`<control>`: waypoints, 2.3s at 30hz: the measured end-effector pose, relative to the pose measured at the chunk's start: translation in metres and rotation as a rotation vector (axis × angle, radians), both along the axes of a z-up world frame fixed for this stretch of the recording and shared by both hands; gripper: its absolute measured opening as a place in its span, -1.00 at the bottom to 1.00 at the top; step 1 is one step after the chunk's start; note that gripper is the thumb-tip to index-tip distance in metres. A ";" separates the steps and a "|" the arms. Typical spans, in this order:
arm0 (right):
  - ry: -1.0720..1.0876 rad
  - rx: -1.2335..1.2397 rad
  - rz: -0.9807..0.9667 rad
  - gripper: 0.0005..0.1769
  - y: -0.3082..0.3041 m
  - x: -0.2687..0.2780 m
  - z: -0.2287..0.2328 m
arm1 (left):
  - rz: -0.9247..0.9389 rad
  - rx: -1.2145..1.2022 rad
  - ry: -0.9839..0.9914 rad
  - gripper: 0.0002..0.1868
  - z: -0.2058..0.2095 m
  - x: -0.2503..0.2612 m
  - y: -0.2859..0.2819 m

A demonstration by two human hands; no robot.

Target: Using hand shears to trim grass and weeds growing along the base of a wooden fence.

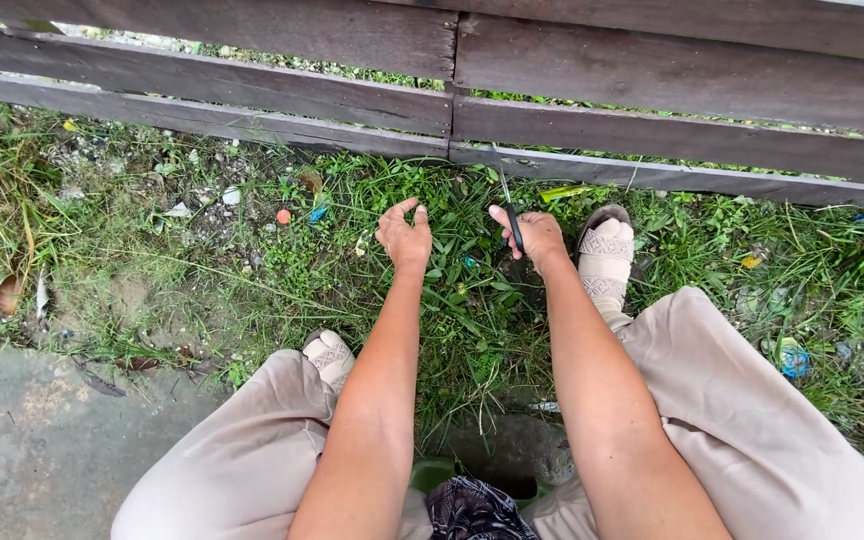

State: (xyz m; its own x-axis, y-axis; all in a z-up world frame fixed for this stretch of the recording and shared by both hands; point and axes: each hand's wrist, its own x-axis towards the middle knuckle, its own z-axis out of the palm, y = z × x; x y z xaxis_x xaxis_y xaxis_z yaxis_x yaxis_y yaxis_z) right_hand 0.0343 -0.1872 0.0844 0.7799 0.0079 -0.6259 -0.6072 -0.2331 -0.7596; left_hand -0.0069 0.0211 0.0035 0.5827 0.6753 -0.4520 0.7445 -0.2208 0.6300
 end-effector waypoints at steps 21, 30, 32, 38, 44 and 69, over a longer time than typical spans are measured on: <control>-0.045 0.083 0.023 -0.44 -0.002 -0.027 -0.010 | 0.009 -0.059 -0.042 -0.77 0.005 0.015 -0.006; -0.048 0.014 -0.030 -0.42 0.002 -0.013 -0.010 | 0.010 -0.035 -0.050 -0.77 -0.002 0.014 -0.003; -0.036 0.013 0.019 -0.41 0.005 -0.014 -0.001 | 0.013 -0.031 -0.048 -0.78 0.000 0.013 -0.002; 0.005 -0.003 0.146 -0.42 0.005 -0.024 0.006 | 0.030 -0.047 -0.044 -0.78 0.002 0.011 0.005; 0.037 -0.035 0.154 -0.39 0.005 -0.030 -0.002 | 0.019 -0.022 -0.023 -0.76 -0.003 0.008 0.012; 0.048 -0.095 0.173 -0.40 0.024 -0.021 -0.024 | -0.005 -0.023 0.015 -0.75 -0.025 0.016 0.020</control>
